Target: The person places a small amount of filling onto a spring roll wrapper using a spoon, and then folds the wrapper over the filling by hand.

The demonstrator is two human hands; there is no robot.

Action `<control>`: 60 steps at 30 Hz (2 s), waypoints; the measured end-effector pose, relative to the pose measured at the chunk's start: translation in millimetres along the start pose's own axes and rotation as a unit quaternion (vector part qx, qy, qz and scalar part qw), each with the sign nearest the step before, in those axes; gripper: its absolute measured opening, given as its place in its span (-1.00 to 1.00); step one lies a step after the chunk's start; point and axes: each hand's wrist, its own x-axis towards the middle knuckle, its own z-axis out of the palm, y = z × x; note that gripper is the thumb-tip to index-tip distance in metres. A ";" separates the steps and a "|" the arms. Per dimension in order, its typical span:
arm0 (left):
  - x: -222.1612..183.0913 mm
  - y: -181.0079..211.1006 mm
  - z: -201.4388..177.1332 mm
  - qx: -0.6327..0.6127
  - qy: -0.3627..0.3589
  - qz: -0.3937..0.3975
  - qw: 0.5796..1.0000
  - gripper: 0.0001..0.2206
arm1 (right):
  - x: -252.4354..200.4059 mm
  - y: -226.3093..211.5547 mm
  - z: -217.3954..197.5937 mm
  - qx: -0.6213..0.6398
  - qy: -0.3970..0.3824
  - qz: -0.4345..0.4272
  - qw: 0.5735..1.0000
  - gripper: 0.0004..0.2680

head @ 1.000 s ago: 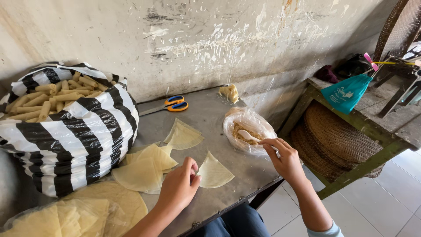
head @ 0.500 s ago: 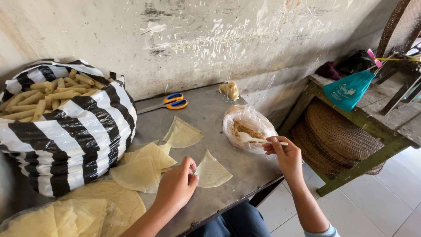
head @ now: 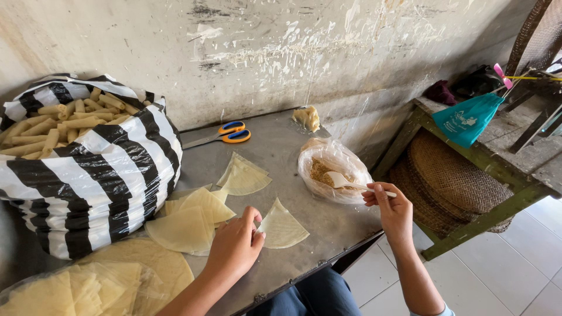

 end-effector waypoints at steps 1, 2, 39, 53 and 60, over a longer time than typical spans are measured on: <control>-0.1 0.4 0.1 -0.002 -0.002 -0.004 1.000 -0.75 | -0.3 -1.0 0.2 0.011 0.005 0.000 1.000 -0.78; 0.0 0.6 -0.3 -0.003 -0.005 -0.008 1.000 -0.74 | -0.7 -2.1 1.3 0.022 0.009 0.001 1.000 -0.79; -3.0 7.4 -2.6 0.004 0.018 0.021 1.000 -0.68 | -54.7 -1.3 10.2 -0.070 -0.159 -0.291 0.941 -0.91; -2.7 14.1 -18.2 -0.053 -0.053 0.049 0.996 -0.49 | -51.0 -59.8 37.4 -0.345 -0.042 -0.305 0.887 -0.77; 6.0 10.1 -24.3 -0.072 -0.136 -0.048 0.987 -0.69 | -69.1 -71.0 84.6 -0.353 -0.260 -0.168 0.883 -0.80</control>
